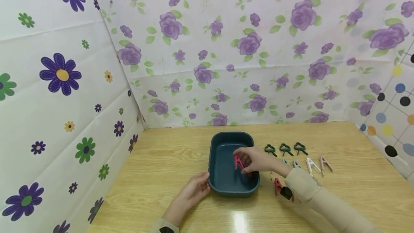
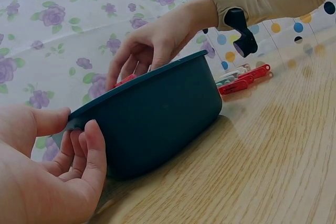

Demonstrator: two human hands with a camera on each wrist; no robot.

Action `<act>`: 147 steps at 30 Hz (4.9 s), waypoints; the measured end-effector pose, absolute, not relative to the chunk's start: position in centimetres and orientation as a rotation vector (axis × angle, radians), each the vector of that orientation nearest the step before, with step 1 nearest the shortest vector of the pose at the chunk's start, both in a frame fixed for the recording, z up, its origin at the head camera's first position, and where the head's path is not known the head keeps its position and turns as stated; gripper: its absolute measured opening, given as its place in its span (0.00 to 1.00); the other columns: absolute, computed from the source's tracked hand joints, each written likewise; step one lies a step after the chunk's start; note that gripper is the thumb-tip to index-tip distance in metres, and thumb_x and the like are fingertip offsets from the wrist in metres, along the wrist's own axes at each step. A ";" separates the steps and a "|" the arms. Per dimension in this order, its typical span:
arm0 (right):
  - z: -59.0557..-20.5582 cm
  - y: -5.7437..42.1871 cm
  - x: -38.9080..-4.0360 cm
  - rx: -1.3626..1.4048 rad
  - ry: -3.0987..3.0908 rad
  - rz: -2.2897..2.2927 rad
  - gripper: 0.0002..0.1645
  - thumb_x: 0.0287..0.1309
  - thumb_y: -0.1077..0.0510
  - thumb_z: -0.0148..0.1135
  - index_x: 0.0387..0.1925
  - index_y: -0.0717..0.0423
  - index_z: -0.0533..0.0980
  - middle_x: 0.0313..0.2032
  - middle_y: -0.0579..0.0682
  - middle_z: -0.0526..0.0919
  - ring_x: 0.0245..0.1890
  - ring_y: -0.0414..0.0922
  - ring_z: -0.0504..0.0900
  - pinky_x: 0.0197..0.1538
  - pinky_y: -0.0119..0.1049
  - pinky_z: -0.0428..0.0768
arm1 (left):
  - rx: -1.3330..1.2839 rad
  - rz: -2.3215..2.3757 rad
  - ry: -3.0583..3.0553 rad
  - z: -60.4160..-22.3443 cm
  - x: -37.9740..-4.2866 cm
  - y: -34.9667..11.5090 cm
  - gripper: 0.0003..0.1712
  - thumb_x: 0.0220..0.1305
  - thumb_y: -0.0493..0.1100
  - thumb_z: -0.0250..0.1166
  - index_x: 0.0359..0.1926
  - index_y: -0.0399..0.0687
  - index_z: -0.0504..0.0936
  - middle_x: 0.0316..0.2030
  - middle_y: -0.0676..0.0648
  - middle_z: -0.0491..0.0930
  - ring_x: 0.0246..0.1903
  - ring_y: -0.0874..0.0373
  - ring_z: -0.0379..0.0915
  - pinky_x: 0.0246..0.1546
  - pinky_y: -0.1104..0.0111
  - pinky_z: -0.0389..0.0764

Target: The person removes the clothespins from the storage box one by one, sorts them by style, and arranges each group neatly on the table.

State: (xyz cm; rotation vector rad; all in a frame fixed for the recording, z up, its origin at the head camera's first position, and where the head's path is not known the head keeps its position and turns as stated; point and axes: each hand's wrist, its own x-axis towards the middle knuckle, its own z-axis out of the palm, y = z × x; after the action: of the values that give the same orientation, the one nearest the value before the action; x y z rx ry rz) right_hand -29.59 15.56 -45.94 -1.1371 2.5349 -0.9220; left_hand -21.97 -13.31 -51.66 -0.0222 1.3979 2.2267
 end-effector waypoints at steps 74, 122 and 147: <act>-47.9 29.8 -25.8 -0.983 2.362 -1.133 0.35 0.55 0.59 0.69 0.61 0.68 0.66 0.45 0.60 0.78 0.35 0.46 0.77 0.35 0.34 0.78 | -0.048 2.251 1.402 -51.2 -21.7 -13.3 0.04 0.72 0.40 0.52 0.38 0.50 0.73 0.28 0.57 0.74 0.31 0.67 0.69 0.36 0.78 0.75; -48.3 35.3 -22.8 -0.793 2.277 -1.004 0.40 0.44 0.60 0.74 0.60 0.64 0.69 0.31 0.53 0.80 0.28 0.36 0.78 0.31 0.31 0.78 | -0.032 2.251 1.356 -51.4 -21.7 -13.2 0.05 0.73 0.42 0.53 0.39 0.50 0.75 0.30 0.57 0.77 0.31 0.66 0.70 0.37 0.77 0.75; -46.1 31.2 -24.3 -0.923 2.430 -0.996 0.24 0.63 0.60 0.61 0.58 0.65 0.71 0.44 0.59 0.79 0.40 0.44 0.81 0.40 0.33 0.81 | 0.004 2.250 1.370 -51.8 -21.6 -13.3 0.06 0.73 0.42 0.52 0.38 0.52 0.75 0.29 0.58 0.78 0.31 0.67 0.70 0.37 0.78 0.74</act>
State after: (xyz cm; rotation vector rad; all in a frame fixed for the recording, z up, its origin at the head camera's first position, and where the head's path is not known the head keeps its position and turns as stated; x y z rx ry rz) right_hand -24.32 31.23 -46.09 -0.9231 2.4296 -0.9955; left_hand -21.62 -13.29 -51.82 0.0036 1.3697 2.2498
